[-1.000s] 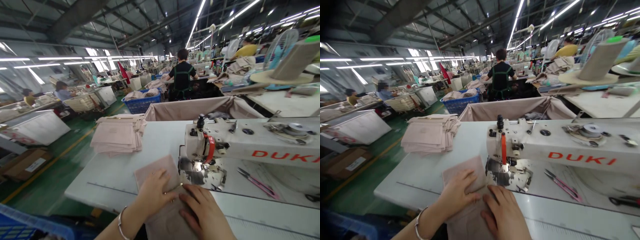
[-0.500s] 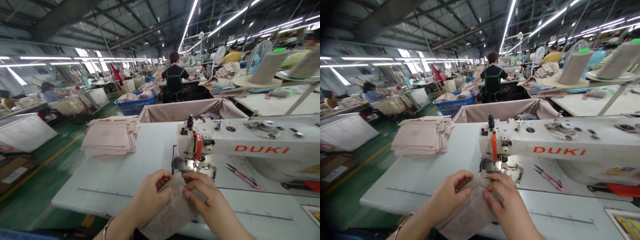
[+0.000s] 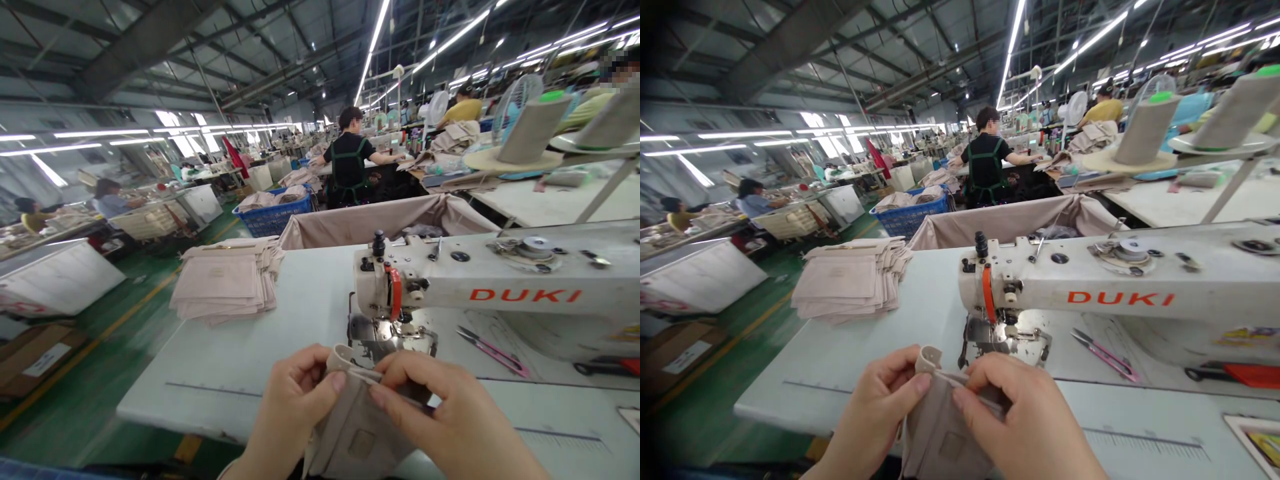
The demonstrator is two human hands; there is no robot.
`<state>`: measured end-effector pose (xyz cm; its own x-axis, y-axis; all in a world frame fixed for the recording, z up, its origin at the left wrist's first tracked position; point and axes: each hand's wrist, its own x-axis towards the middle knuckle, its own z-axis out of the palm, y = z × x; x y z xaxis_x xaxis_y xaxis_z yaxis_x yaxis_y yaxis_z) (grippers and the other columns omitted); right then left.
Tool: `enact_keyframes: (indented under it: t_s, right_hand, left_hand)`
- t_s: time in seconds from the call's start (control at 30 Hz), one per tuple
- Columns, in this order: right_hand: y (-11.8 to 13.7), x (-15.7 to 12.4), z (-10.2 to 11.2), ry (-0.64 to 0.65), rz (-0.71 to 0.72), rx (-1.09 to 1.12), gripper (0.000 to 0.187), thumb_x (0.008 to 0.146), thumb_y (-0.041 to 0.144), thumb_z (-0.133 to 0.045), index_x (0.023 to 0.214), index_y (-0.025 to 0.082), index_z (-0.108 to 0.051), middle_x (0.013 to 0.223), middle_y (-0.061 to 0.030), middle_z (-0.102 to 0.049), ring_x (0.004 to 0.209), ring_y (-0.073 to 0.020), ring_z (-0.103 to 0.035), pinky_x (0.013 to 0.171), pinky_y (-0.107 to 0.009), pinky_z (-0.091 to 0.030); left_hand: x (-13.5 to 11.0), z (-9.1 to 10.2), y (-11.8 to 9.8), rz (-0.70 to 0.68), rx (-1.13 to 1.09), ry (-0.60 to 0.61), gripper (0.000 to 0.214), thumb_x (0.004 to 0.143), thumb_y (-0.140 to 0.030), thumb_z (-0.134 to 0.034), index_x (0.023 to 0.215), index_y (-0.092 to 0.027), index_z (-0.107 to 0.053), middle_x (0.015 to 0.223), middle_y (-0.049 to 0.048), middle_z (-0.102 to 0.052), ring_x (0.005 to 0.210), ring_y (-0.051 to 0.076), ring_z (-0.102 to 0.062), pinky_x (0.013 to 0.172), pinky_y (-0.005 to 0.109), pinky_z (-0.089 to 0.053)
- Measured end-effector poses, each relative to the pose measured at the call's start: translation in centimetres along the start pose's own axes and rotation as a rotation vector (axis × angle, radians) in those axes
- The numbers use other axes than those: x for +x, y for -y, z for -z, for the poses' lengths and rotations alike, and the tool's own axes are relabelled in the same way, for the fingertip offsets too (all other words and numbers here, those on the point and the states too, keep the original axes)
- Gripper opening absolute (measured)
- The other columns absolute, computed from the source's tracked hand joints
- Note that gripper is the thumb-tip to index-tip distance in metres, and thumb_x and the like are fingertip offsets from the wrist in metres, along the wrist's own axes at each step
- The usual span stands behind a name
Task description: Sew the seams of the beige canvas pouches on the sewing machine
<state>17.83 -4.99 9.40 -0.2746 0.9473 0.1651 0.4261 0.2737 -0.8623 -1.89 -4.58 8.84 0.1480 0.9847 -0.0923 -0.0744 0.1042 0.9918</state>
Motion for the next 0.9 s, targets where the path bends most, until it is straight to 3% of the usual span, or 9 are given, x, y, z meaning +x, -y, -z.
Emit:
enact_keyframes:
  t_s: [0.2,0.37,0.43,0.53,0.6,0.63,0.7,0.77,0.9]
  right_hand:
    - [0.1,-0.1,-0.4,-0.018,-0.024,-0.046,0.018,0.083,0.028,-0.054,0.066,0.022,-0.052,0.074,0.0031,-0.065,0.065,-0.0122,-0.057,0.059,-0.023,-0.040]
    - [0.3,-0.2,-0.2,0.019,-0.076,-0.087,0.014,0.082,0.025,-0.055,0.070,0.022,-0.049,0.067,0.0039,-0.060,0.060,-0.0121,-0.053,0.054,-0.023,-0.038]
    - [0.3,-0.4,0.0,0.100,0.002,-0.026,0.006,0.083,0.018,-0.052,0.081,0.023,-0.055,0.073,0.0034,-0.062,0.065,-0.0119,-0.057,0.058,-0.021,-0.042]
    - [-0.8,-0.9,-0.5,0.372,0.288,0.172,0.033,0.085,0.006,-0.043,0.106,0.023,-0.062,0.099,-0.0017,-0.068,0.090,-0.0116,-0.064,0.078,-0.020,-0.048]
    - [-2.4,-1.2,-1.9,0.485,0.400,0.170,0.042,0.085,0.003,-0.043,0.117,0.023,-0.061,0.114,-0.0044,-0.066,0.101,-0.0126,-0.063,0.086,-0.020,-0.048]
    - [-3.4,-1.2,-2.8,0.478,0.414,0.086,0.042,0.085,0.003,-0.045,0.119,0.023,-0.060,0.115,-0.0048,-0.065,0.101,-0.0132,-0.063,0.084,-0.020,-0.049]
    - [-5.6,-0.7,-4.8,0.345,0.426,-0.232,0.035,0.088,0.006,-0.051,0.117,0.023,-0.062,0.103,-0.0035,-0.067,0.088,-0.0145,-0.064,0.076,-0.022,-0.051]
    - [-7.5,0.5,-6.3,0.186,0.470,-0.559,0.021,0.089,0.013,-0.056,0.106,0.022,-0.066,0.092,-0.0039,-0.065,0.082,-0.0176,-0.062,0.072,-0.028,-0.051]
    - [-9.8,3.9,-6.2,0.090,0.456,-0.744,0.019,0.087,0.010,-0.058,0.104,0.015,-0.067,0.101,-0.0116,-0.063,0.096,-0.0258,-0.058,0.081,-0.039,-0.050]
  left_hand:
    - [-0.1,0.2,0.7,0.000,-0.014,0.001,0.024,0.077,-0.034,-0.074,0.081,-0.011,-0.067,0.072,0.0022,-0.054,0.067,0.011,-0.046,0.059,0.017,-0.037]
    - [-0.1,0.7,0.2,0.016,0.139,0.033,0.026,0.082,-0.038,-0.069,0.081,-0.012,-0.065,0.073,0.0016,-0.054,0.068,0.012,-0.045,0.060,0.018,-0.035]
    - [0.1,1.6,-0.5,0.085,0.210,0.117,0.028,0.084,-0.040,-0.066,0.087,-0.012,-0.065,0.078,0.0026,-0.058,0.071,0.013,-0.048,0.063,0.019,-0.038]
    - [1.3,3.3,-1.3,0.192,0.345,0.374,0.030,0.087,-0.042,-0.061,0.094,-0.013,-0.063,0.083,0.0027,-0.060,0.074,0.014,-0.052,0.065,0.021,-0.040]
    - [2.7,4.2,-0.9,0.146,0.627,0.531,0.025,0.091,-0.038,-0.056,0.090,-0.014,-0.062,0.077,0.0001,-0.059,0.069,0.013,-0.052,0.061,0.020,-0.040]
    - [3.6,4.4,-0.4,0.086,0.802,0.563,0.022,0.092,-0.034,-0.053,0.088,-0.015,-0.061,0.075,-0.0009,-0.059,0.067,0.012,-0.052,0.060,0.020,-0.041]
    - [5.7,4.2,1.2,-0.067,1.094,0.517,0.017,0.092,-0.028,-0.051,0.085,-0.016,-0.061,0.077,-0.0005,-0.060,0.070,0.014,-0.054,0.063,0.022,-0.043]
    - [8.0,3.4,3.2,-0.177,1.227,0.385,0.013,0.091,-0.023,-0.052,0.085,-0.015,-0.061,0.087,0.0040,-0.061,0.083,0.019,-0.056,0.076,0.029,-0.046]
    - [12.9,0.9,6.4,-0.403,1.385,0.119,0.012,0.091,-0.022,-0.054,0.091,-0.012,-0.062,0.105,0.0159,-0.057,0.106,0.033,-0.049,0.090,0.049,-0.041]
